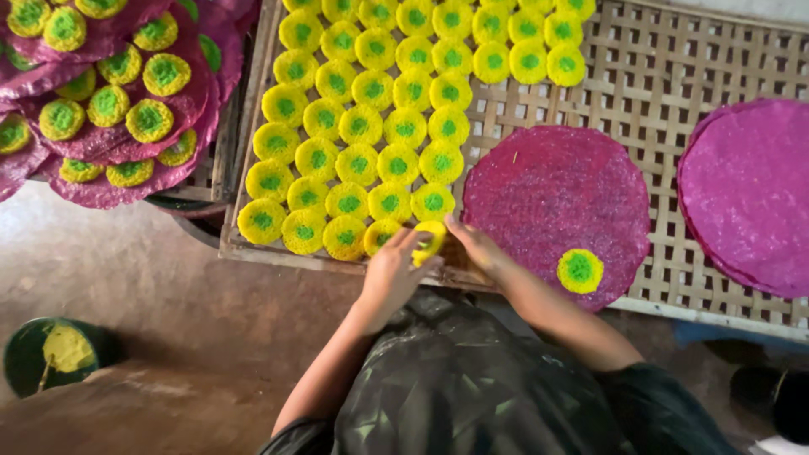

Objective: The person arranges small yellow and green circular decorations onto a woven tray. They pick up the items from a pink cloth and place them in neat rows on the tray, occasionally adjusting the cloth and the items.

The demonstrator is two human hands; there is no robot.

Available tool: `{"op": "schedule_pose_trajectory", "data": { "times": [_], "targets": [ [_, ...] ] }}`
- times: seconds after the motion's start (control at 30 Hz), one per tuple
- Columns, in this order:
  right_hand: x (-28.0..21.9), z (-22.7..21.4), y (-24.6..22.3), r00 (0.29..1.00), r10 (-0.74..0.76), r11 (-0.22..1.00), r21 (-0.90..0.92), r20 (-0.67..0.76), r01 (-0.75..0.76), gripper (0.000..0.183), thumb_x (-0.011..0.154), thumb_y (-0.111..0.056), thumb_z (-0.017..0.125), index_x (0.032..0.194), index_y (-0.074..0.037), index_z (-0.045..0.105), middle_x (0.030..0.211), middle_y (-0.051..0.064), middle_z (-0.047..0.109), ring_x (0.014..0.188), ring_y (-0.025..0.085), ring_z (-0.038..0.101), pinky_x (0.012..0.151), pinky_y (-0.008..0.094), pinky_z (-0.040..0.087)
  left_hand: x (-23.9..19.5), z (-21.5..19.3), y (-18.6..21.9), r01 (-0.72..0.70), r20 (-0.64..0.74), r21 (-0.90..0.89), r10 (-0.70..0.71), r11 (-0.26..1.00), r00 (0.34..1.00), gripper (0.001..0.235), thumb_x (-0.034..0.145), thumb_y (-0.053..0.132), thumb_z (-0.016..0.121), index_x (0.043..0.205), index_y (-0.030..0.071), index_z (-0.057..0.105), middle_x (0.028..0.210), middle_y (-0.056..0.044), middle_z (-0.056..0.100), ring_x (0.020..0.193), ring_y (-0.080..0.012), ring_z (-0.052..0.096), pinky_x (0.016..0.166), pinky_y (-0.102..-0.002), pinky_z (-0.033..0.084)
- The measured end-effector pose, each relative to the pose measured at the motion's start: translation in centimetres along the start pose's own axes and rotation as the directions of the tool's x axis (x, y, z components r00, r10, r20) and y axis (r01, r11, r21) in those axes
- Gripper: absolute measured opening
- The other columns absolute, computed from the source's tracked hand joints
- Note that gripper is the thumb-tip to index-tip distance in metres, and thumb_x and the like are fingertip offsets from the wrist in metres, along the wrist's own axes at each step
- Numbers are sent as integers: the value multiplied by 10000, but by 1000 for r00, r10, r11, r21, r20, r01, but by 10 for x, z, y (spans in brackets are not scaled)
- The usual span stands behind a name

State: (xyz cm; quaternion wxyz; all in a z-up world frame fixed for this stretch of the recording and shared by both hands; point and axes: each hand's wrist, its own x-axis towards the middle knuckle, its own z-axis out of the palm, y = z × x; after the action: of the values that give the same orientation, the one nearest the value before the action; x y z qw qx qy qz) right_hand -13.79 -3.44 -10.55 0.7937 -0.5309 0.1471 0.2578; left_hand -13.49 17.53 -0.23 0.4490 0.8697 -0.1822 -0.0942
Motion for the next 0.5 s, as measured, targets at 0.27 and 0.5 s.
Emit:
{"op": "schedule_pose_trajectory", "data": {
  "times": [0.27,0.5],
  "targets": [
    [-5,3,24,995,-21,934,-356,-96,-14,446,966,-133,614,1402,-69,541,1175,106,693,998,213,695,809,369,576,2,-12,-12,-4,-161,-24,0,1000,987,285,900,144,710,1177,105,655,1070,-107,684,947,-299,700,758,-410,554],
    [-32,34,-13,724,-675,165,-927,143,338,575,810,-128,785,1329,-57,548,1175,181,600,1087,405,603,867,456,528,7,6,-11,-42,-111,6,43,999,993,286,889,126,713,1170,105,666,1021,-115,669,950,-296,697,774,-407,554]
  ]
}}
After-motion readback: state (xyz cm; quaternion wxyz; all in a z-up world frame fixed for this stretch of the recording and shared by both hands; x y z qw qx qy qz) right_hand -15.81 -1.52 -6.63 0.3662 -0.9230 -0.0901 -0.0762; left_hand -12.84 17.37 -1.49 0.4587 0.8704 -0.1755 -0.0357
